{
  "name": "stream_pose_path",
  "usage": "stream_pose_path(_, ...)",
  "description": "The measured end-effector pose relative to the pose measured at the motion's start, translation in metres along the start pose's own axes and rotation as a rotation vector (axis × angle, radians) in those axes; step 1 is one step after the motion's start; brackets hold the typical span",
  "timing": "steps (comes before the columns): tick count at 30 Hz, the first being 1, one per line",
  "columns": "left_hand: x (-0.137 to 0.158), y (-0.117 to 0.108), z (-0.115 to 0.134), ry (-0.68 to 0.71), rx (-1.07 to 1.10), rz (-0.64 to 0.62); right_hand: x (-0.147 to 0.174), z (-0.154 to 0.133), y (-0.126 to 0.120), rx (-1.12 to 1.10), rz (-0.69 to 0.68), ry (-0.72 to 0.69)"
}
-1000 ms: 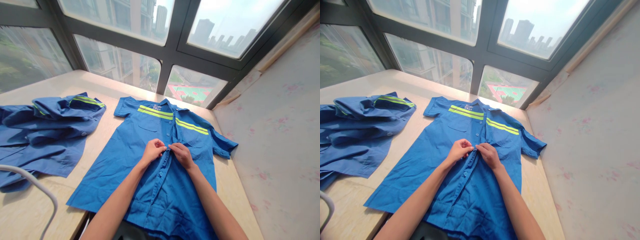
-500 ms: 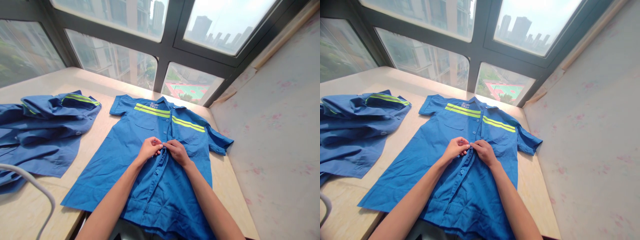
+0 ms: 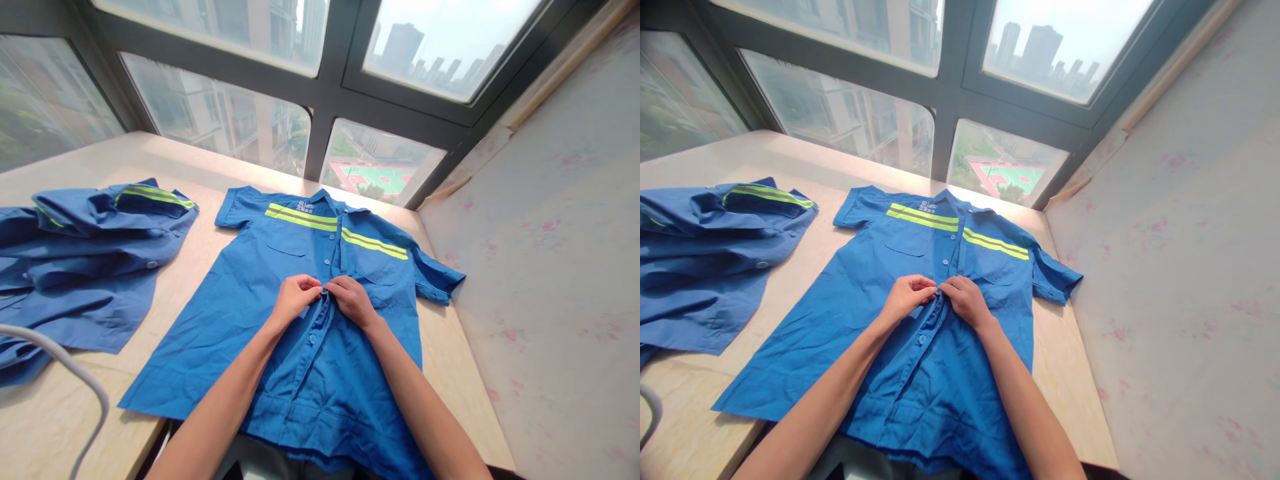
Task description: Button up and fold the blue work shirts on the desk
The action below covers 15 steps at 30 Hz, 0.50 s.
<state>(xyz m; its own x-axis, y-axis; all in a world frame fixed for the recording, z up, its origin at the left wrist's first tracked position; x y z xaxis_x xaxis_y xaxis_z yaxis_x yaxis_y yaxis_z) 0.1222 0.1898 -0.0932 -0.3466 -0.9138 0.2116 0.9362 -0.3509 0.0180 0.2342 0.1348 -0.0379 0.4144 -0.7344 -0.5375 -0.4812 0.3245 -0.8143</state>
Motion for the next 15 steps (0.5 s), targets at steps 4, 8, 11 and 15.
stream_pose_path(4,0.009,0.000,0.011,0.110,-0.160,0.041,0.001,0.003,0.003,-0.010,-0.021,0.014)
stream_pose_path(8,0.021,0.004,0.017,0.158,-0.290,0.082,0.002,0.005,0.006,-0.025,-0.034,0.027)
stream_pose_path(11,0.026,0.005,0.023,0.200,-0.419,0.136,0.002,0.006,0.007,-0.050,-0.037,0.039)
stream_pose_path(15,0.028,0.008,0.026,0.218,-0.530,0.154,0.001,0.004,0.005,-0.049,-0.036,0.032)
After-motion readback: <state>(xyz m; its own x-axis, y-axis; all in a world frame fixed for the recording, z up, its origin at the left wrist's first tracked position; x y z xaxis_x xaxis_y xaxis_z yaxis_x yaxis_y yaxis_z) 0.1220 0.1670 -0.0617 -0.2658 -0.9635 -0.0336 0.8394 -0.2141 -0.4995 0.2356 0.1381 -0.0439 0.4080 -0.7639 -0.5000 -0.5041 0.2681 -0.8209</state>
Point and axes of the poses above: each hand's wrist, its own x-axis away from the middle knuckle, its own y-axis out of the palm, z = x × y, the point moved 10 cm from there along -x, towards the middle knuckle
